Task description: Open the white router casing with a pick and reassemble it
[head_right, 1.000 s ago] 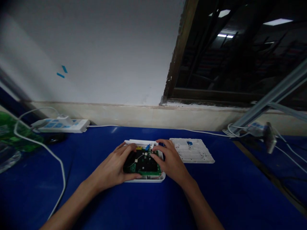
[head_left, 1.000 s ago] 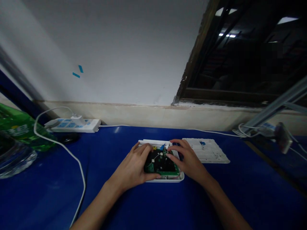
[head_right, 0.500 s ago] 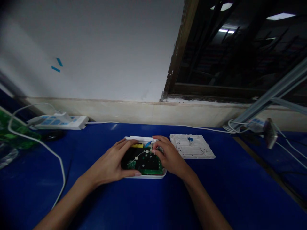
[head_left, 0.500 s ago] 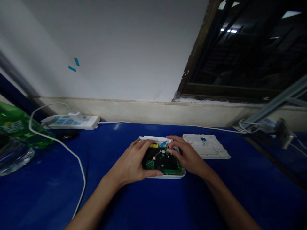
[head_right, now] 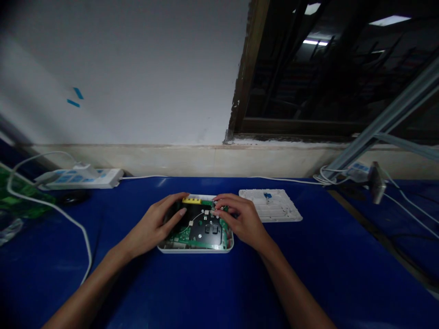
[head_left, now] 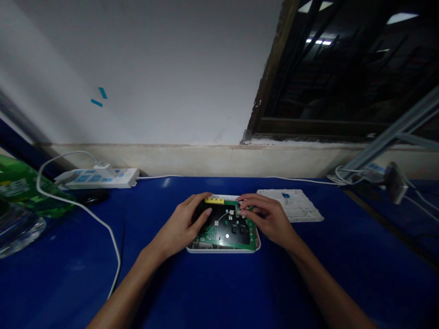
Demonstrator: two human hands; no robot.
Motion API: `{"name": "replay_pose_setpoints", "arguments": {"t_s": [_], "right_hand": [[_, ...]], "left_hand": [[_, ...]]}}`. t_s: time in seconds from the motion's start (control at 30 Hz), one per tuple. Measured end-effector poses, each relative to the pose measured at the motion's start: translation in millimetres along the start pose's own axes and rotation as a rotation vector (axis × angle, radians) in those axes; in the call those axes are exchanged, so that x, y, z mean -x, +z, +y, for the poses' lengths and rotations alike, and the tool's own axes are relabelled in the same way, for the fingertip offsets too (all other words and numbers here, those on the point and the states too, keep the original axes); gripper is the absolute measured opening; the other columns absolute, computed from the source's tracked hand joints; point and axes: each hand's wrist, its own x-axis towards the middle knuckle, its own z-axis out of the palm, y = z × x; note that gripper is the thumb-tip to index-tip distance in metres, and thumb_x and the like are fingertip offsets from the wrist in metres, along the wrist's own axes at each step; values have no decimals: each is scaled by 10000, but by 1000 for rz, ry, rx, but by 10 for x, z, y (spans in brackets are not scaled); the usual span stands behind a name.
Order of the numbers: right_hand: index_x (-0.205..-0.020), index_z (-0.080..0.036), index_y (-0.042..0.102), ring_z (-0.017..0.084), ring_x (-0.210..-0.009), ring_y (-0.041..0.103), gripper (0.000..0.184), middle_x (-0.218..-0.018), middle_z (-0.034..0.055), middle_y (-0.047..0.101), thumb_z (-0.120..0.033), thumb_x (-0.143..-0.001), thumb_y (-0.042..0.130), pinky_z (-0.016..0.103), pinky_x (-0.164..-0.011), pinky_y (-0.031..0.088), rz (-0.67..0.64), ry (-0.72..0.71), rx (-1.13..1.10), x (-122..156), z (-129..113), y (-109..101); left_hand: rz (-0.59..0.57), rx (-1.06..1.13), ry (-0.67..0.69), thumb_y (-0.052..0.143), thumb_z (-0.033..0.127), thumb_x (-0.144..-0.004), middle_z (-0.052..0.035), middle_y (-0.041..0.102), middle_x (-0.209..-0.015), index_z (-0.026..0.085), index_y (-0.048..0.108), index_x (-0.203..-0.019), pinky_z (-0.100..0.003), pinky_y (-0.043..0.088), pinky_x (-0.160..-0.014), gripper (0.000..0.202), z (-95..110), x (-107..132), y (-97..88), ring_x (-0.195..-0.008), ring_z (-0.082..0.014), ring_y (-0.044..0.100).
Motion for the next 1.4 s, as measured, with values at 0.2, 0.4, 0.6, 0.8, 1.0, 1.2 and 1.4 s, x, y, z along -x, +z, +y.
{"name": "replay_pose_setpoints", "arguments": {"t_s": [0.2, 0.4, 0.6, 0.8, 1.0, 1.2, 1.4], "right_hand": [[-851, -236, 746, 200, -984, 720, 155, -1128, 78, 720, -370, -807, 813, 346, -820, 637, 35, 63, -269, -12, 52, 75], [-873, -230, 641, 145, -795, 718, 275, -1103, 52, 694, -364, -752, 849, 297, -723, 631, 86, 140, -344, -9, 104, 98], [-1036, -245, 622, 167, -750, 697, 353, -972, 40, 698, -353, -777, 836, 313, -661, 597, 97, 94, -98, -2, 127, 55], [-754, -233, 593, 187, -751, 587, 233, -868, 36, 678, -370, -887, 727, 341, -679, 486, 89, -117, 308, 2, 46, -121], [-1212, -261, 618, 231, -904, 627, 499, -1045, 54, 702, -391, -781, 831, 373, -794, 516, 33, -62, 310, 28, -23, -112], [-998, -227, 778, 247, -988, 715, 195, -1057, 66, 766, -336, -836, 795, 365, -846, 579, -130, -121, 138, 58, 34, -36], [-1162, -310, 769, 222, -1053, 746, 361, -1102, 9, 794, -112, -872, 682, 371, -925, 604, -99, -256, 42, 80, 128, -48]], "left_hand": [[76, 381, -130, 671, 345, -935, -64, 667, -1167, 267, 538, -1373, -379, 557, -890, 464, -92, -38, -58, -1039, -217, 666], [155, 757, -367, 849, 362, -772, -63, 746, -993, 218, 588, -1325, -337, 565, -760, 628, -18, -65, -87, -856, -205, 711], [292, 884, -458, 907, 313, -699, -34, 763, -824, 185, 673, -1102, -243, 546, -667, 483, 44, -82, -58, -730, -159, 711], [390, 909, -406, 909, 286, -697, -8, 756, -808, 195, 673, -1014, -213, 546, -656, 405, 42, -79, -100, -718, -138, 707], [371, 833, -290, 882, 291, -733, 2, 755, -849, 207, 681, -995, -246, 571, -664, 340, 40, -43, -90, -735, -150, 711], [317, 776, -94, 866, 232, -756, -10, 773, -895, 200, 698, -972, -246, 588, -751, 276, 32, 15, -102, -815, -150, 737], [8, 415, 191, 849, 190, -754, -91, 744, -1156, 201, 715, -1171, -393, 539, -985, 439, 20, 37, -347, -1116, -248, 686]]}}
